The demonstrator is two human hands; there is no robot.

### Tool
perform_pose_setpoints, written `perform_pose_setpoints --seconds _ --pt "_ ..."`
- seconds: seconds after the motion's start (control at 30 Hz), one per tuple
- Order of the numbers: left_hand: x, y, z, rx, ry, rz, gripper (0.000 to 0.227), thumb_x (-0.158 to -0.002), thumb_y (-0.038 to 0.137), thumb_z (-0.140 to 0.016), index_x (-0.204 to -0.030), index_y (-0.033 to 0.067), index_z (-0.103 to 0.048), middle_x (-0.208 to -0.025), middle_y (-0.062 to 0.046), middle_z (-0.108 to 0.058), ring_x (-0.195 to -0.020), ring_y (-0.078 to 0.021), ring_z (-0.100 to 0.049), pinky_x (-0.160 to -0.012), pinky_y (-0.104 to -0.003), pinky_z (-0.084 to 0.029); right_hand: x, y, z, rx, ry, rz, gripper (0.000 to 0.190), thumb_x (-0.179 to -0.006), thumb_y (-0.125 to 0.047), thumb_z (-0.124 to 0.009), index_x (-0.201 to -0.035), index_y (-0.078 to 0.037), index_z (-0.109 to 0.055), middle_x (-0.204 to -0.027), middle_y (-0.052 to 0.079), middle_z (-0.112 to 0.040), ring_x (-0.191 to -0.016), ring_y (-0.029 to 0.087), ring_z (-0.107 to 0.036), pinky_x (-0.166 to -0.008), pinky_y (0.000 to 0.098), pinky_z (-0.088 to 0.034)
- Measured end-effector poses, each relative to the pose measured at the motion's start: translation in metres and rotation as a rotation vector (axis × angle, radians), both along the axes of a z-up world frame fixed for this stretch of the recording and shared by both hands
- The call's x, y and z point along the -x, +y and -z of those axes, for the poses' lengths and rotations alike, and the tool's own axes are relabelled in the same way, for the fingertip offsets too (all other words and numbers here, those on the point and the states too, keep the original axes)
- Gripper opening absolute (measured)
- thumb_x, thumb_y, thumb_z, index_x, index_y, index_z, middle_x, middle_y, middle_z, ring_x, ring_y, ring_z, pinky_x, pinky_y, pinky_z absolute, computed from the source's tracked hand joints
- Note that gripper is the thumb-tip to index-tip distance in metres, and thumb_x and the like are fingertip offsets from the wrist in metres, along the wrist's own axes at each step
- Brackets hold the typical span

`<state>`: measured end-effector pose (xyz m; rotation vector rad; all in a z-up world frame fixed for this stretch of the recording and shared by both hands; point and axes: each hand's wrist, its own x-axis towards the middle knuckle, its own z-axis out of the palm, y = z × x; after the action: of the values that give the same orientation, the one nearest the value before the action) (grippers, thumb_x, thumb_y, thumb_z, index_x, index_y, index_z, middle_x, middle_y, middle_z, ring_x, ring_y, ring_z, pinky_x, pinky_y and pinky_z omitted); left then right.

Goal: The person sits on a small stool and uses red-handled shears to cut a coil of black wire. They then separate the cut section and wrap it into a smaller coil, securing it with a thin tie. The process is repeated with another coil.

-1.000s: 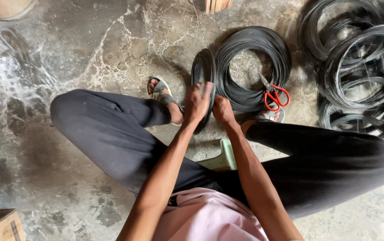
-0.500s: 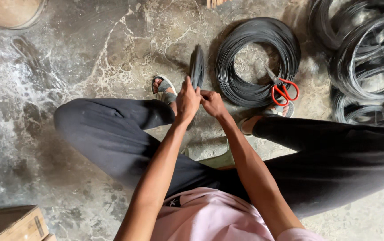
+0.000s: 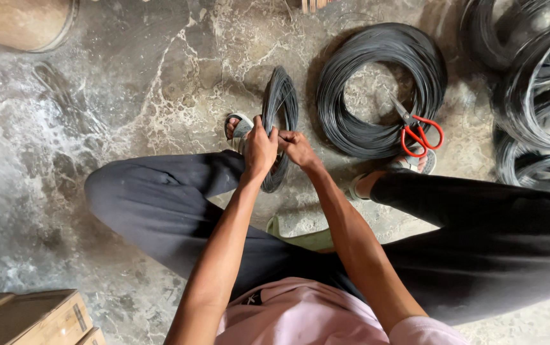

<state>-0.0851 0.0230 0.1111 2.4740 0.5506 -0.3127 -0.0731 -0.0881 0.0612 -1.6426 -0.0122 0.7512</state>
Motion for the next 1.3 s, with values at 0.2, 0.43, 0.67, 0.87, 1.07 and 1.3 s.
perform_pose_setpoints --seconds 0.2,0.43,0.67,0.87,1.07,1.3 --pt "-0.004 0.009 -0.002 0.062 -0.043 -0.052 0.029 -0.084 0.021 -0.048 -0.106 0.0025 -0.042 -0.087 -0.029 -0.061 -0.084 -0.0466 -0.060 -0.074 -0.053 -0.047 0.011 0.017 0.002 -0.131 0.117 0.126 0.029 -0.078 -0.022 -0.056 -0.053 -0.018 -0.043 -0.054 -0.005 -0.038 -0.056 0.011 -0.038 -0.056 0.0244 -0.033" --pt "-0.009 0.004 -0.011 0.072 -0.012 -0.066 0.028 -0.085 0.027 -0.048 -0.102 0.0052 -0.044 -0.085 -0.027 -0.063 -0.083 -0.0445 -0.061 -0.072 -0.052 -0.048 0.004 0.010 -0.005 -0.123 0.074 0.098 0.031 -0.080 -0.021 -0.054 -0.052 -0.015 -0.043 -0.050 -0.004 -0.038 -0.055 0.010 -0.037 -0.054 0.0259 -0.033" --pt "-0.017 0.000 -0.004 0.276 0.021 -0.164 0.032 -0.086 0.034 -0.052 -0.104 0.0075 -0.047 -0.058 -0.016 -0.060 -0.050 -0.0318 -0.062 -0.049 -0.038 -0.053 -0.002 0.006 -0.043 -0.193 0.100 0.156 0.027 -0.081 -0.015 -0.054 -0.055 -0.017 -0.047 -0.053 -0.005 -0.042 -0.056 0.010 -0.038 -0.056 0.0243 -0.034" --pt "-0.010 0.000 -0.023 0.493 0.059 -0.199 0.049 -0.082 0.030 -0.061 -0.115 -0.0008 -0.043 -0.043 -0.009 -0.053 -0.032 -0.0198 -0.053 -0.031 -0.029 -0.045 0.001 0.007 -0.095 -0.268 0.124 0.233 0.028 -0.079 -0.015 -0.060 -0.054 -0.016 -0.047 -0.053 -0.005 -0.044 -0.055 0.010 -0.038 -0.055 0.0250 -0.033" --pt "-0.005 0.001 -0.020 0.413 0.008 -0.171 0.032 -0.085 0.021 -0.054 -0.107 0.0003 -0.046 -0.053 -0.016 -0.059 -0.035 -0.0207 -0.056 -0.030 -0.027 -0.047 0.001 -0.008 -0.051 -0.172 0.084 0.174 0.035 -0.080 -0.021 -0.065 -0.052 -0.018 -0.044 -0.052 -0.008 -0.038 -0.053 0.008 -0.034 -0.053 0.0226 -0.030" --pt "-0.003 -0.018 -0.047 0.534 -0.013 -0.167 0.030 -0.085 0.024 -0.056 -0.098 -0.0005 -0.044 -0.075 -0.018 -0.067 -0.037 -0.0202 -0.057 -0.029 -0.025 -0.048 -0.008 -0.045 -0.040 0.032 -0.112 0.021 0.044 -0.081 -0.031 -0.067 -0.049 -0.014 -0.042 -0.046 0.001 -0.036 -0.050 0.012 -0.036 -0.053 0.0279 -0.033"
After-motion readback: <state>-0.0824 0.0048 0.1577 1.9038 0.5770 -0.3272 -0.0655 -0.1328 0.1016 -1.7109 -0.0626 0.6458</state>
